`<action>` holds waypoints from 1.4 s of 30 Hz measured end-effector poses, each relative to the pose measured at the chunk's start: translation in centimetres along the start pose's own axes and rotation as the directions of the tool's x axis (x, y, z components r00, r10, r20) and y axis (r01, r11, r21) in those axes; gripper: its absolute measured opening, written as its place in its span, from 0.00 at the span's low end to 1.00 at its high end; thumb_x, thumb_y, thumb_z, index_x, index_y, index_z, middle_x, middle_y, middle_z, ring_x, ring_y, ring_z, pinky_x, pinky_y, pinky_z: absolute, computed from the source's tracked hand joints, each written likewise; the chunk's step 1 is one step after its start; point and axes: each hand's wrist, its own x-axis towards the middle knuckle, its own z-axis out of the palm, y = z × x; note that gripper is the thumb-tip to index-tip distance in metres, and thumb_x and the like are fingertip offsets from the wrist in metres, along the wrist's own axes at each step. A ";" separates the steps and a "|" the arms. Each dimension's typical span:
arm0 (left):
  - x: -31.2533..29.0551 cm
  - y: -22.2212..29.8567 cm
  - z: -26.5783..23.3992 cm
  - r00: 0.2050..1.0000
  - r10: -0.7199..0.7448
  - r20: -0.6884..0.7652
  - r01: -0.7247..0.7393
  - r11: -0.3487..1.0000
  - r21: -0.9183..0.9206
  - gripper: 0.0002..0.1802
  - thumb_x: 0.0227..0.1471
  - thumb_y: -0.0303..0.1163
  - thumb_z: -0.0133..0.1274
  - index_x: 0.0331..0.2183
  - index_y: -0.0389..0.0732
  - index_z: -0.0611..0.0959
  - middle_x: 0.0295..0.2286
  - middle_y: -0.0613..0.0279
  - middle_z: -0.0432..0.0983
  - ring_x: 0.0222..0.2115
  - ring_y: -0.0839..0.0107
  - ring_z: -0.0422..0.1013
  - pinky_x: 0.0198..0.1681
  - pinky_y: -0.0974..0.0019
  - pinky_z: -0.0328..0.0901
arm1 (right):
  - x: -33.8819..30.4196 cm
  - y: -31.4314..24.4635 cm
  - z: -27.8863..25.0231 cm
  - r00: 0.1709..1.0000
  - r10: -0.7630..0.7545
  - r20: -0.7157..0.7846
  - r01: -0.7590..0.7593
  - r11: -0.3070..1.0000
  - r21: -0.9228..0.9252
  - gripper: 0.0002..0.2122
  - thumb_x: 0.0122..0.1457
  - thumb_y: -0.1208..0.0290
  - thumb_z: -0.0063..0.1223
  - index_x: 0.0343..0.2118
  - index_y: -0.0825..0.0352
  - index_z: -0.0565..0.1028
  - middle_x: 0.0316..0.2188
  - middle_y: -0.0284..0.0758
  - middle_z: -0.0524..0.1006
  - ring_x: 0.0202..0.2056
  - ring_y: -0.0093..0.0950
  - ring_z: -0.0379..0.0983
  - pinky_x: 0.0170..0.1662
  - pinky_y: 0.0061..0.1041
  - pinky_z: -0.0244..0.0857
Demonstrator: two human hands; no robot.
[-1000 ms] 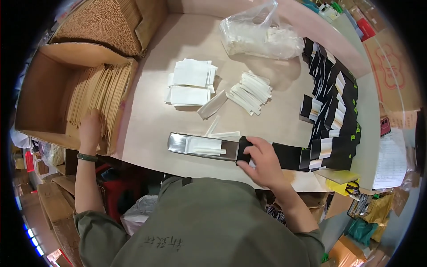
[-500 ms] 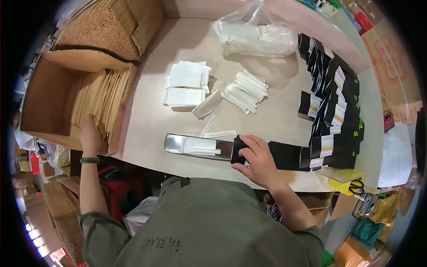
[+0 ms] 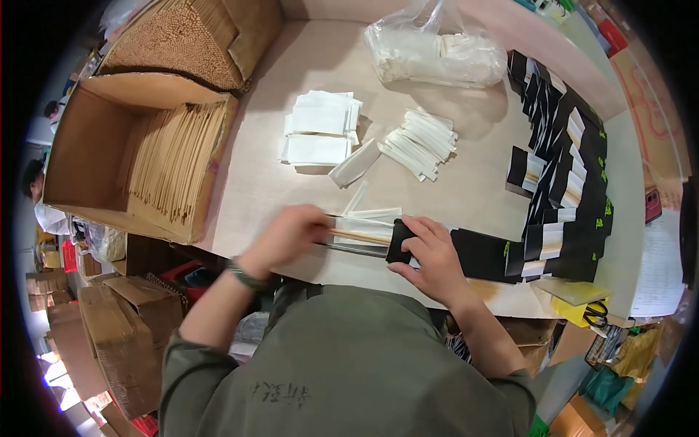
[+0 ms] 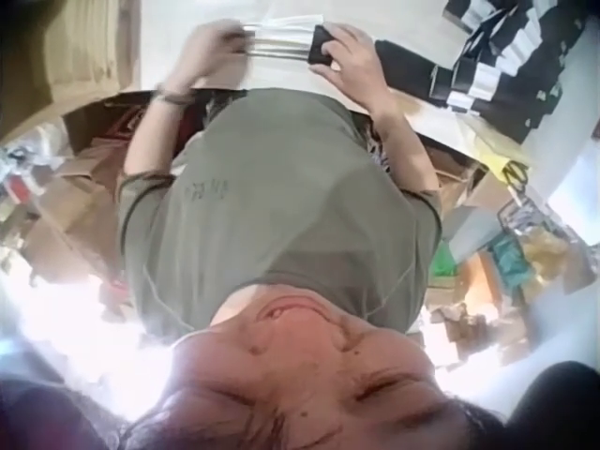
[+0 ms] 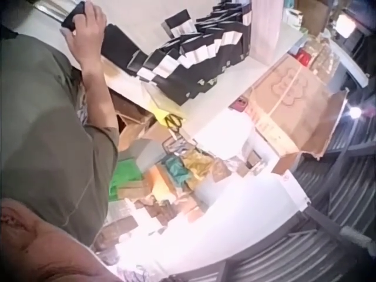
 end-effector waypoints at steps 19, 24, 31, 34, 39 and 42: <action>0.1 -0.6 2.7 0.884 -0.101 -0.456 -0.116 0.899 -0.423 0.04 0.52 0.19 0.57 0.33 0.35 0.82 0.30 0.61 0.76 0.30 0.73 0.76 0.37 0.71 0.71 | 3.7 -2.4 -1.3 0.955 0.130 0.265 -0.071 0.973 -0.221 0.27 0.46 0.64 0.68 0.51 0.62 0.72 0.47 0.43 0.68 0.50 0.43 0.66 0.52 0.39 0.64; 0.2 -1.5 1.9 0.873 -0.118 -0.474 -0.019 0.962 -0.274 0.05 0.53 0.18 0.55 0.34 0.35 0.82 0.30 0.62 0.74 0.30 0.73 0.74 0.36 0.71 0.70 | 3.2 -1.9 -0.5 0.989 0.030 0.144 0.002 0.975 -0.220 0.26 0.45 0.63 0.69 0.48 0.61 0.73 0.45 0.43 0.69 0.47 0.42 0.66 0.50 0.39 0.64; 0.2 -0.1 2.0 0.932 0.084 -0.352 -0.186 0.945 -0.268 0.10 0.50 0.22 0.60 0.38 0.37 0.82 0.36 0.62 0.70 0.32 0.73 0.72 0.35 0.71 0.68 | 5.7 -1.9 -0.7 0.901 0.145 0.408 -0.066 0.977 -0.203 0.25 0.44 0.65 0.69 0.46 0.64 0.73 0.45 0.45 0.69 0.46 0.45 0.68 0.48 0.38 0.66; 0.2 -0.6 2.1 0.931 0.118 -0.345 -0.163 0.981 -0.106 0.12 0.48 0.22 0.61 0.38 0.37 0.82 0.36 0.59 0.70 0.31 0.70 0.71 0.34 0.69 0.68 | 4.6 -1.9 -0.4 0.953 0.104 0.284 -0.053 0.982 -0.181 0.26 0.44 0.64 0.69 0.47 0.66 0.72 0.48 0.47 0.69 0.48 0.46 0.68 0.50 0.38 0.66; 0.2 0.0 2.3 0.868 0.005 -0.496 0.059 0.992 0.113 0.12 0.48 0.22 0.60 0.39 0.38 0.82 0.33 0.59 0.73 0.31 0.68 0.73 0.34 0.69 0.69 | 1.3 -1.8 0.1 0.988 0.113 0.103 -0.080 0.956 -0.282 0.28 0.46 0.62 0.69 0.48 0.69 0.70 0.54 0.49 0.68 0.53 0.47 0.66 0.53 0.39 0.66; 0.9 -0.1 3.7 0.900 -0.103 -0.424 0.103 0.994 -0.023 0.12 0.50 0.22 0.58 0.40 0.37 0.81 0.33 0.60 0.76 0.34 0.70 0.75 0.37 0.69 0.70 | 0.9 -1.4 0.9 0.997 0.047 0.056 -0.033 0.972 -0.233 0.26 0.46 0.65 0.70 0.46 0.70 0.70 0.54 0.50 0.68 0.54 0.48 0.66 0.55 0.40 0.65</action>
